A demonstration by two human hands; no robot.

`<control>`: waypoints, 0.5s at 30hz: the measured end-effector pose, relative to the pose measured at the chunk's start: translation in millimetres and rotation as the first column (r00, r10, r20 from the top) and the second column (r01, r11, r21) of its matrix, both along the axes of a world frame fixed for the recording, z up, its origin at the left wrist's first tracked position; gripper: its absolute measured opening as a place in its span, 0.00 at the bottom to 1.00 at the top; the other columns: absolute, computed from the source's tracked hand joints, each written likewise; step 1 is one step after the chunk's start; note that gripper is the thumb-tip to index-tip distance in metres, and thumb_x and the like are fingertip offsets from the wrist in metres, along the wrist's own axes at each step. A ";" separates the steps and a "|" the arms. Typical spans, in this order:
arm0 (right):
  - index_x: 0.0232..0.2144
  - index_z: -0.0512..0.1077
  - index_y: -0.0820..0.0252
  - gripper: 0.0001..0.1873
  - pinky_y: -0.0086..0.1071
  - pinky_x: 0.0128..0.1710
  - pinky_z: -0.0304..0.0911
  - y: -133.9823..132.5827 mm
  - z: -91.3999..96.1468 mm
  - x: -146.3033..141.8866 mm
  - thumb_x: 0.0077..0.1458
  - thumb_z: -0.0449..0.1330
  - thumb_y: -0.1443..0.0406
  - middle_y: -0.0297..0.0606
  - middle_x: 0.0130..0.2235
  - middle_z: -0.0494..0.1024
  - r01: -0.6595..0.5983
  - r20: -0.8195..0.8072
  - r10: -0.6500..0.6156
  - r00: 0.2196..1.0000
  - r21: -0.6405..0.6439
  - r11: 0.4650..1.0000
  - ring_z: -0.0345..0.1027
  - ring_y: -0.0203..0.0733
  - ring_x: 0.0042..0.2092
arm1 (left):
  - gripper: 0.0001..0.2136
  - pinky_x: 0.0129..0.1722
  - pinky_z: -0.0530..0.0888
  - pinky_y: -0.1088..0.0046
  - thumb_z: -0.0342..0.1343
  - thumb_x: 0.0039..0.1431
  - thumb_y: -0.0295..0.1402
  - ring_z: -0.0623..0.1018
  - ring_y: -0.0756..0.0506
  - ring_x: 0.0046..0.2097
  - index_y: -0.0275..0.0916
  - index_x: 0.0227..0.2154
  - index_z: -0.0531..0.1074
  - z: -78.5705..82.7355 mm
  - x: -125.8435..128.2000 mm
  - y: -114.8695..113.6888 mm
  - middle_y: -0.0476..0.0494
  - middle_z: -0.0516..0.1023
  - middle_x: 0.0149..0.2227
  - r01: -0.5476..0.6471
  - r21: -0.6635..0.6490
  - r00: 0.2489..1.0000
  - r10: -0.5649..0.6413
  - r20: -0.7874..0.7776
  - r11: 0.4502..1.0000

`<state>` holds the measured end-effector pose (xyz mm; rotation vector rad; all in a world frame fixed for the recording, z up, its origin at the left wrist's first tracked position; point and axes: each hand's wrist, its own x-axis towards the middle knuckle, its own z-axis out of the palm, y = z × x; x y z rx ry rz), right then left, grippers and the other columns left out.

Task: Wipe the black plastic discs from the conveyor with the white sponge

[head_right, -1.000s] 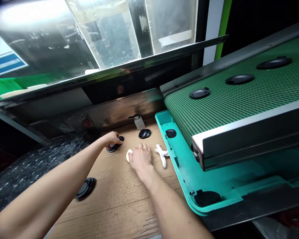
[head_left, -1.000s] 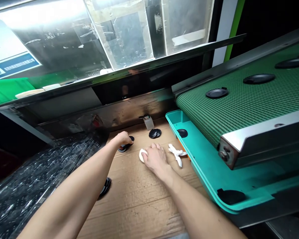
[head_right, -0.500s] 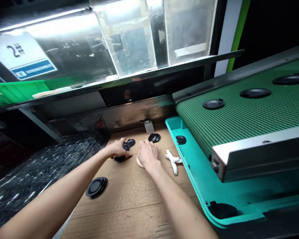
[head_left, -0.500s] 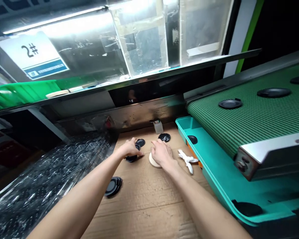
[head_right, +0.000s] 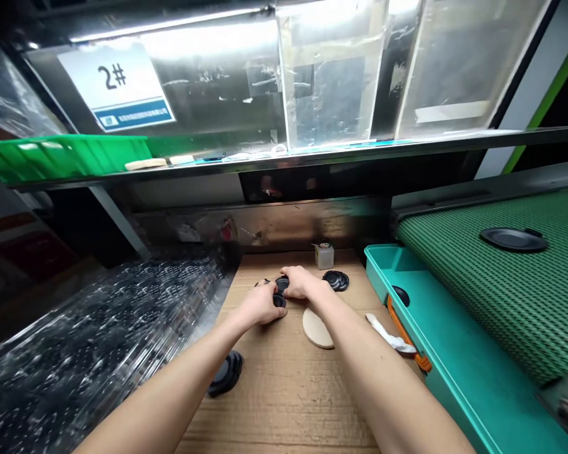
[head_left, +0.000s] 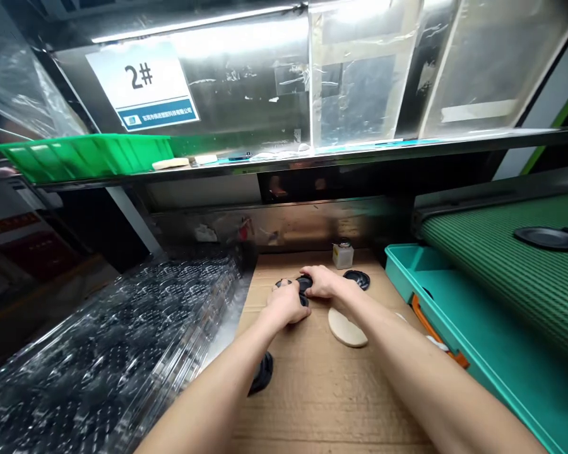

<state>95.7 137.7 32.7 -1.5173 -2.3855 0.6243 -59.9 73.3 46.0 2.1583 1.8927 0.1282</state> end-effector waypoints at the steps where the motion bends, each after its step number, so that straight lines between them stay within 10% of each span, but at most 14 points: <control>1: 0.59 0.65 0.56 0.41 0.33 0.50 0.62 -1.6 -1.2 1.7 0.41 0.68 0.60 0.43 0.53 0.74 0.025 0.002 -0.025 1.000 0.011 1.000 0.68 0.51 0.53 | 0.25 0.47 0.71 0.59 0.62 0.42 0.43 0.73 0.31 0.51 0.40 0.45 0.71 -0.2 -0.7 -0.9 0.32 0.71 0.53 0.009 0.007 1.000 -0.009 0.011 1.000; 8: 0.58 0.64 0.61 0.39 0.35 0.49 0.61 -20.2 -5.5 8.7 0.44 0.66 0.58 0.48 0.53 0.73 0.141 -0.012 -0.140 0.990 0.050 0.989 0.67 0.52 0.53 | 0.33 0.46 0.71 0.68 0.62 0.40 0.36 0.76 0.36 0.50 0.40 0.55 0.68 -4.9 -16.8 -5.3 0.35 0.74 0.51 0.078 -0.067 0.995 -0.073 0.073 0.995; 15: 0.52 0.69 0.60 0.39 0.35 0.48 0.62 -46.3 2.2 3.3 0.38 0.71 0.54 0.48 0.52 0.70 0.166 -0.024 -0.165 0.986 0.038 0.985 0.66 0.53 0.53 | 0.25 0.42 0.73 0.72 0.65 0.37 0.36 0.78 0.41 0.43 0.43 0.44 0.76 9.5 -27.7 -3.4 0.38 0.75 0.49 0.052 -0.095 0.997 -0.046 0.065 0.994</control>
